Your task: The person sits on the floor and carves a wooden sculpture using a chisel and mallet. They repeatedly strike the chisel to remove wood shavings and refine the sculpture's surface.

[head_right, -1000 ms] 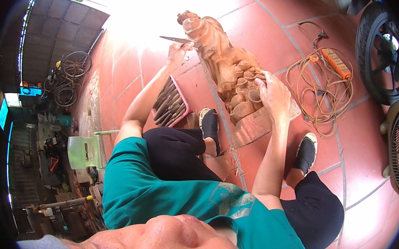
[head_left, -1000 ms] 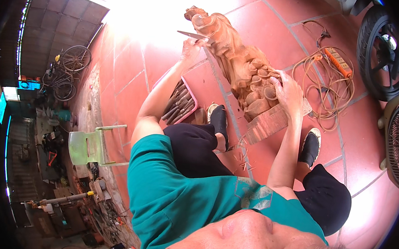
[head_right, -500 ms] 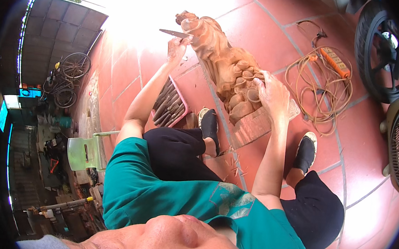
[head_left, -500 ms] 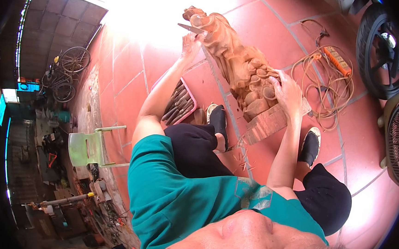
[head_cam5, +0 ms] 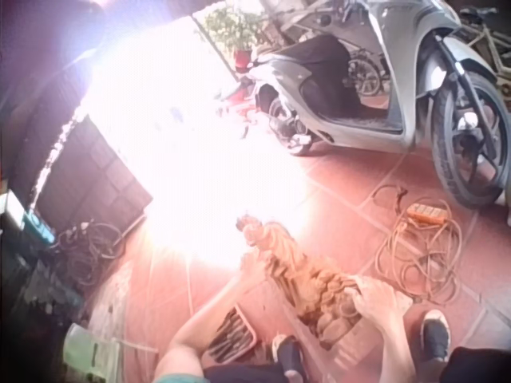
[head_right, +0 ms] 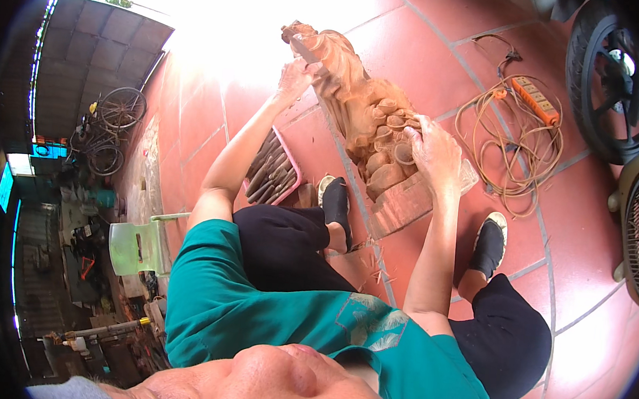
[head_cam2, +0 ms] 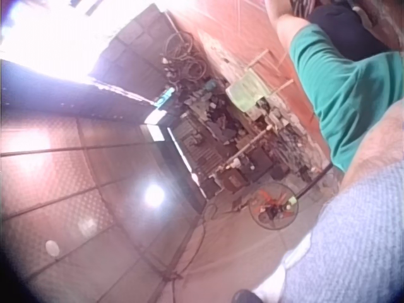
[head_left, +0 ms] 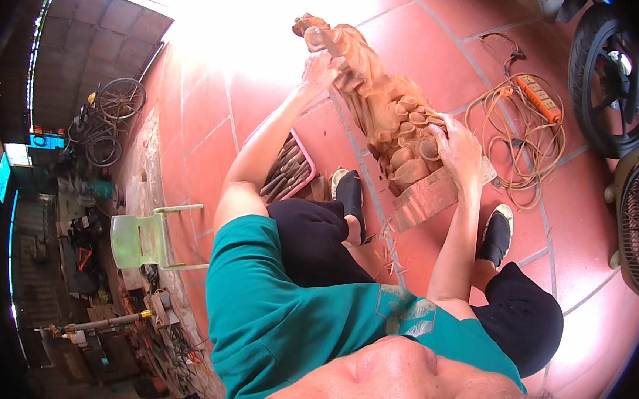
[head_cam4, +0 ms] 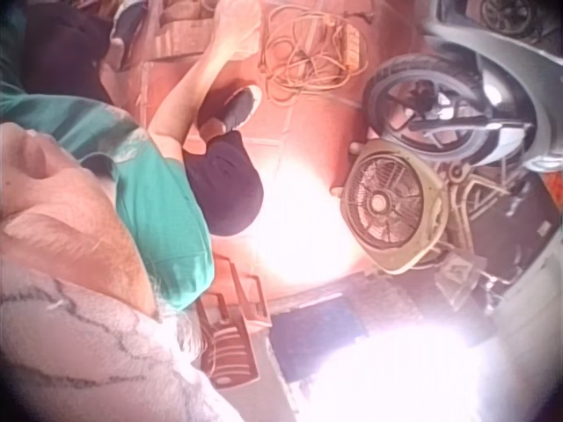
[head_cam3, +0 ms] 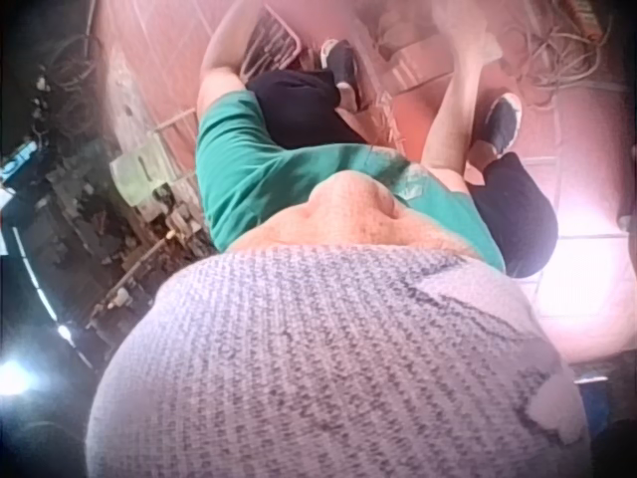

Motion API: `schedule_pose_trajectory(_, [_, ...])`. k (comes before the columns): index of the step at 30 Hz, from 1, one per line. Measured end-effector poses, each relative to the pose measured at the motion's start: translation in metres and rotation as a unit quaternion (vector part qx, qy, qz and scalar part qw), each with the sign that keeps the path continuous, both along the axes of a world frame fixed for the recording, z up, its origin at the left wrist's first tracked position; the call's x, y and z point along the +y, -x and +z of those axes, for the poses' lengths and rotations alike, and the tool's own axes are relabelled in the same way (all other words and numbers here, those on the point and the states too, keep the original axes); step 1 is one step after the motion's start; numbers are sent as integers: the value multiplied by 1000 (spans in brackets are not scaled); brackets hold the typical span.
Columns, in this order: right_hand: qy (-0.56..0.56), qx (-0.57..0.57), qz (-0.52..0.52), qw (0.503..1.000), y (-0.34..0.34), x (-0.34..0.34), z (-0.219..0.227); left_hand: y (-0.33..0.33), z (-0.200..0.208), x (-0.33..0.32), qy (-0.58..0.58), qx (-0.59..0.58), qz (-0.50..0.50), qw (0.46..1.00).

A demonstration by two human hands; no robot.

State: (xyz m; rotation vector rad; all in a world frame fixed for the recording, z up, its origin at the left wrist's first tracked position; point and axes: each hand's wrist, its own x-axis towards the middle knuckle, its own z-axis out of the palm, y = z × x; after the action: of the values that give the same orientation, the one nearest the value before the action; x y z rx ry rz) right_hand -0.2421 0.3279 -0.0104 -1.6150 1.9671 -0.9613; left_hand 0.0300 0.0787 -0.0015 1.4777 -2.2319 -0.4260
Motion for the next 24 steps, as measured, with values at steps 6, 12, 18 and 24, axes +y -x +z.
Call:
schedule_pose_trajectory(6, [-5, -7, 1, 1000, -1, 1, 0, -3, -1, -10, 117, -107, 4, 987])
schedule_pose_trajectory(12, [1, -4, -4, 1000, 3, 1, -3, 14, -9, 3, 210, -129, -114, 962])
schedule_pose_trajectory(18, [-17, 8, -5, 1000, 1, 0, 1, -5, -7, -9, 71, -50, 4, 996])
schedule_pose_trajectory(24, [-22, 4, -8, 1000, 0, 0, 4, 1, -12, -14, 196, -43, -32, 979])
